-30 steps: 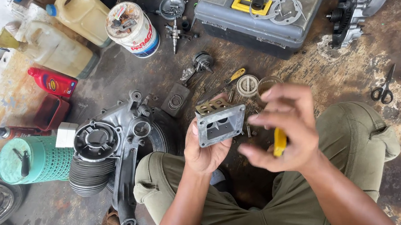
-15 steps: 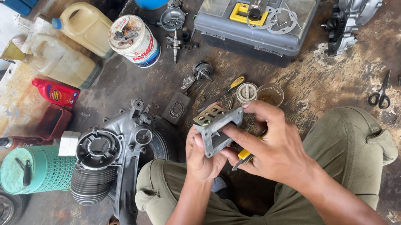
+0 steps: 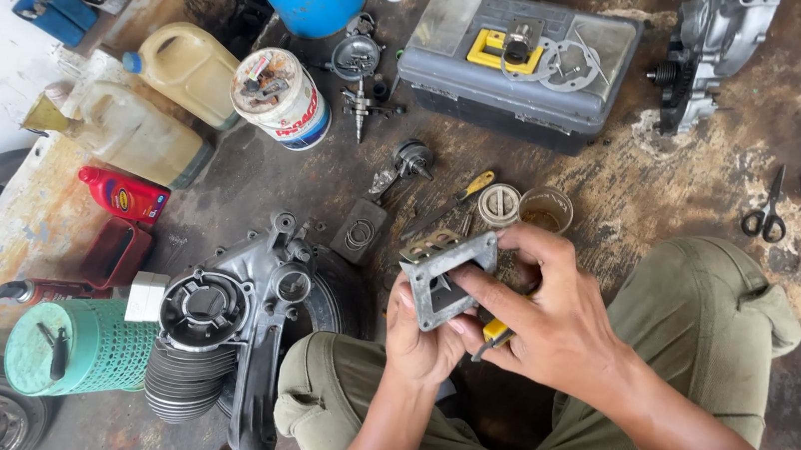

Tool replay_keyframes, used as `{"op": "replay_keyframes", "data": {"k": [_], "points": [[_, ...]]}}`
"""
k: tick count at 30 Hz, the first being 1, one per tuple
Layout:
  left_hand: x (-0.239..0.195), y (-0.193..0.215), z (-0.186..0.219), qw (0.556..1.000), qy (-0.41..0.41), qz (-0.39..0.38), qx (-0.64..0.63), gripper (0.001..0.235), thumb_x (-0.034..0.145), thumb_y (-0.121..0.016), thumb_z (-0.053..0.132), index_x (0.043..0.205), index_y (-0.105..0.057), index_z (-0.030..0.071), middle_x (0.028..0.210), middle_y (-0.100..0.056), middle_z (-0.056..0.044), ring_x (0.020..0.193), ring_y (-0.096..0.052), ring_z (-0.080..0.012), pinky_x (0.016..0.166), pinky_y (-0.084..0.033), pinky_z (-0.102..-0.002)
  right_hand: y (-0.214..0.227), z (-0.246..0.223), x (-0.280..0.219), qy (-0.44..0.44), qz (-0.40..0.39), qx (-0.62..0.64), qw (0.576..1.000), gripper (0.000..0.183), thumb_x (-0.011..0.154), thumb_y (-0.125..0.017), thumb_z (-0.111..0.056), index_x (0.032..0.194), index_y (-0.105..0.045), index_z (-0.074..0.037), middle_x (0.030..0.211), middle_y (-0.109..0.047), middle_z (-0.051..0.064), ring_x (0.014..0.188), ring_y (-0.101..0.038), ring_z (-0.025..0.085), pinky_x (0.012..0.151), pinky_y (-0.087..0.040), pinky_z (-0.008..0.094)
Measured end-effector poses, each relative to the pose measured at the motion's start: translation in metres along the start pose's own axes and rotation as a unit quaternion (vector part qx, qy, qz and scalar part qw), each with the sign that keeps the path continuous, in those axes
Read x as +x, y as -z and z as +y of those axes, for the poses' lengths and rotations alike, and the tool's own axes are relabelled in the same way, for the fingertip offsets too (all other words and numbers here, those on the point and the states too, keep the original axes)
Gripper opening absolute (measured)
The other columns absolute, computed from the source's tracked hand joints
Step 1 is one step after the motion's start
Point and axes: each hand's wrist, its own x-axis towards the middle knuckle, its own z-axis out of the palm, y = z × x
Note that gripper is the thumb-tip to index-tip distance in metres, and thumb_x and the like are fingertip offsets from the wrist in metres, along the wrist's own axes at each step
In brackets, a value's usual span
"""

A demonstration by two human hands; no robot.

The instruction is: Cleaning the gasket surface of a motorcycle engine component using a screwdriver and a utility knife

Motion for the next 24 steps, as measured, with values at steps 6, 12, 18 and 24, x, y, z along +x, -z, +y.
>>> {"op": "replay_keyframes", "data": {"k": [6,12,18,24], "points": [[-0.016,-0.028,0.014,0.998,0.059,-0.003,-0.022,0.045,0.101,-0.061,0.035,0.13,-0.049,0.003,0.113,-0.066,-0.027,0.076,-0.072,-0.033,0.057,-0.065,-0.041,0.01,-0.008,-0.009,-0.044,-0.069,-0.004,0.997,0.043,0.073,-0.088,-0.032,0.109,-0.075,-0.014,0.12,-0.046,0.018,0.09,-0.052,0.024,0.066,-0.051,0.031],[-0.015,-0.037,0.017,0.998,0.057,0.01,-0.005,0.056,0.098,-0.062,0.037,0.137,-0.047,-0.001,0.117,-0.065,-0.026,0.085,-0.072,-0.0314,0.058,-0.065,-0.038,0.006,-0.01,-0.01,-0.035,-0.05,0.006,0.998,0.042,0.072,-0.088,-0.028,0.109,-0.075,-0.012,0.118,-0.046,0.018,0.086,-0.053,0.021,0.064,-0.051,0.03],[-0.011,-0.049,0.02,0.999,0.051,0.005,0.006,0.058,0.098,-0.066,0.039,0.137,-0.05,-0.001,0.12,-0.067,-0.018,0.098,-0.071,-0.0226,0.079,-0.061,-0.03,0.007,-0.012,-0.006,-0.042,-0.055,0.006,0.998,0.042,0.072,-0.089,-0.031,0.106,-0.076,-0.012,0.116,-0.047,0.017,0.083,-0.053,0.021,0.061,-0.05,0.029],[-0.011,-0.044,0.017,0.994,0.093,0.007,-0.048,0.052,0.102,-0.059,0.041,0.137,-0.051,0.003,0.103,-0.067,-0.014,0.077,-0.064,-0.0166,0.055,-0.051,-0.02,0.01,-0.017,-0.001,-0.057,-0.072,-0.005,0.996,0.044,0.072,-0.086,-0.032,0.109,-0.075,-0.012,0.115,-0.047,0.016,0.083,-0.052,0.019,0.058,-0.048,0.027]]}}
